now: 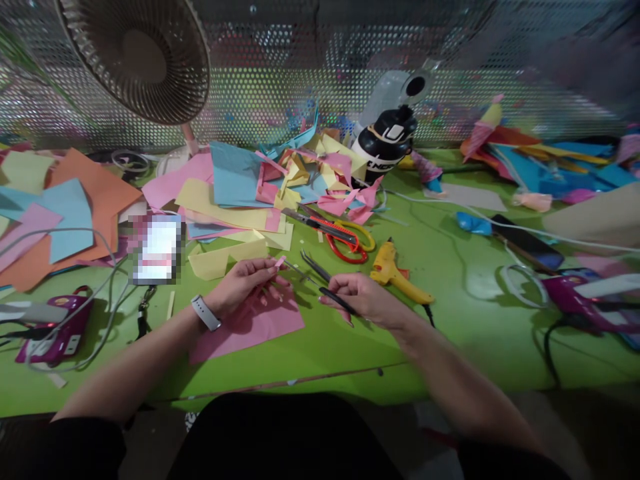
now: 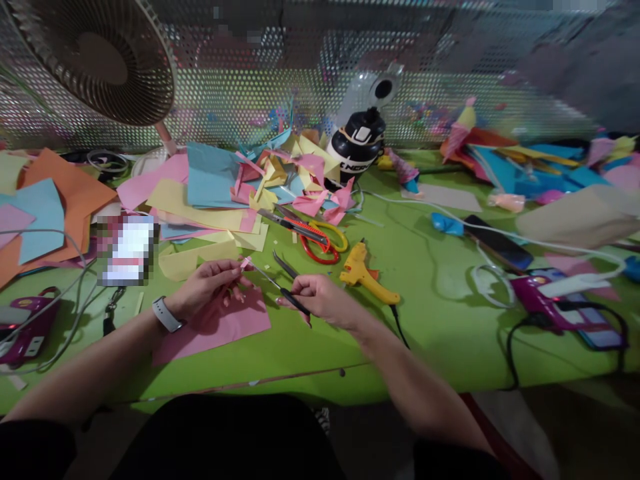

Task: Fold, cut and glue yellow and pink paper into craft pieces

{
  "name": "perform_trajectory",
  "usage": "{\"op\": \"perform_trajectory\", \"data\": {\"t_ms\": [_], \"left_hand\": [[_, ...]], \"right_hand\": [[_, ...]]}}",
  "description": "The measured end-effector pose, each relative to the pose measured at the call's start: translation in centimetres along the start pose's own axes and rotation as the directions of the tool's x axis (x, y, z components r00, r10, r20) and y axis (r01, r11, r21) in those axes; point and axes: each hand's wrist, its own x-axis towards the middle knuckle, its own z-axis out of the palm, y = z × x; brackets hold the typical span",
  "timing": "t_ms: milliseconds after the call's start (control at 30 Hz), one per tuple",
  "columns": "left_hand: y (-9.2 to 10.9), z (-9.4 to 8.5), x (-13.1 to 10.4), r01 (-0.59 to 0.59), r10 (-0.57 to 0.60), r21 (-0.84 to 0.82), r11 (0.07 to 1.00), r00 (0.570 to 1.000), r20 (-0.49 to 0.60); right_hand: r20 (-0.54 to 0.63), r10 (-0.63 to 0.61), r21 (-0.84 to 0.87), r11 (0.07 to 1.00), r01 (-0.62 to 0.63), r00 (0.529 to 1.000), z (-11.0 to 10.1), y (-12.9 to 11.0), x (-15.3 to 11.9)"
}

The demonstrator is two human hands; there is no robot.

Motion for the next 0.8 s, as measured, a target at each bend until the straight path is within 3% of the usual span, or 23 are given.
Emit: {"op": "perform_trajectory", "data": {"t_ms": [433, 633, 800], "left_hand": [[-0.2, -0.2, 0.3, -0.008, 0.009, 0.01, 1.0, 0.999, -0.043], [-0.1, -0.1, 0.3, -0.075, 0.073, -0.04, 0.996, 0.997, -0.035], [0.1, 0.2, 0.2, -0.036, 0.034, -0.052, 0.998, 0.998, -0.044]], "right_hand": [[-0.02, -0.004, -0.025, 1.0, 0.004, 1.0, -0.2, 0.7, 0.2], [0.004, 0.006, -0.008, 1.0, -0.006, 1.0, 0.1, -0.1, -0.1], [0.018, 0.018, -0.037, 0.999, -0.017, 1.0, 0.5, -1.1, -0.3]]}}
